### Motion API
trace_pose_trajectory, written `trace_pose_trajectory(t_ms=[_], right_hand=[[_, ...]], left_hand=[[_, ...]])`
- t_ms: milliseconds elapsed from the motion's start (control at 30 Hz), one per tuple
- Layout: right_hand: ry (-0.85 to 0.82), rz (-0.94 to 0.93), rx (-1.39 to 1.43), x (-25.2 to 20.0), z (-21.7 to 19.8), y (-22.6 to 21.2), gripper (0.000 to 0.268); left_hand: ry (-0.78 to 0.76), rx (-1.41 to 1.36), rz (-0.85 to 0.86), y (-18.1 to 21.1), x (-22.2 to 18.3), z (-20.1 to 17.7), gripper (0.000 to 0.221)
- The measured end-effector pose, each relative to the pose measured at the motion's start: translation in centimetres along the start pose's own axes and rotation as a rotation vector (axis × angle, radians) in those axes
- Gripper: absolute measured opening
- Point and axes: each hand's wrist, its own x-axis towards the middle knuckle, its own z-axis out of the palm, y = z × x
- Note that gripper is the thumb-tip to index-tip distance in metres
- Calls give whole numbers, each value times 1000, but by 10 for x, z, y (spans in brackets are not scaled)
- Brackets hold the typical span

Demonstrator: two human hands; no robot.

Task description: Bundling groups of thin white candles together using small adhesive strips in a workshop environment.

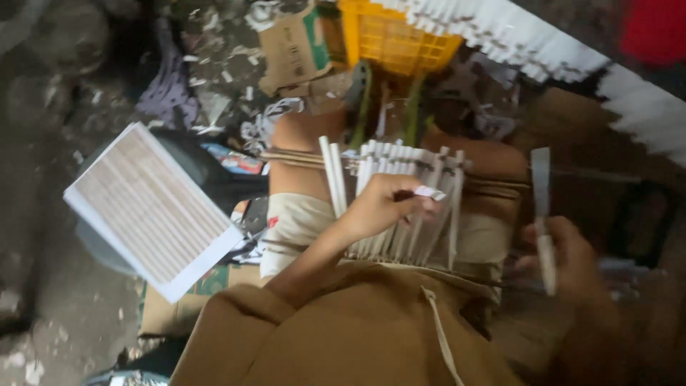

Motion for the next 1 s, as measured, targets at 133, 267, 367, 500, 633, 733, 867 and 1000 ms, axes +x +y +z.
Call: trace_pose_trajectory(t_ms=[133,267,367,500,633,733,867,1000], right_hand=[[-191,-134,-109,14,23,-64,83],[-305,-275,-312,21,34,-91,76],[-348,-345,-342,20,40,-107,68],[-398,-381,-304,18,44,-115,59],[-389,-443,-332,20,44,-111,58],[-391,-514,-373,21,47,-103,56],[-333,-543,-202,27,59,-76,60],[-226,-665,-189,36,70,-57,54]], left_hand=[[-73,-62,-6,24,-9,-3,11],[-65,-32,-18,34,-16,-6,10],[-71,-5,-36,35,-20,-9,9],[-165,81,-3,51,-26,-11,15],[-182,77,-19,49,-26,-13,12],[-158,85,-68,52,-27,-13,13],[-199,-18,-64,51,-30,-18,11],[-242,-78,-109,50,-34,-20,14]])
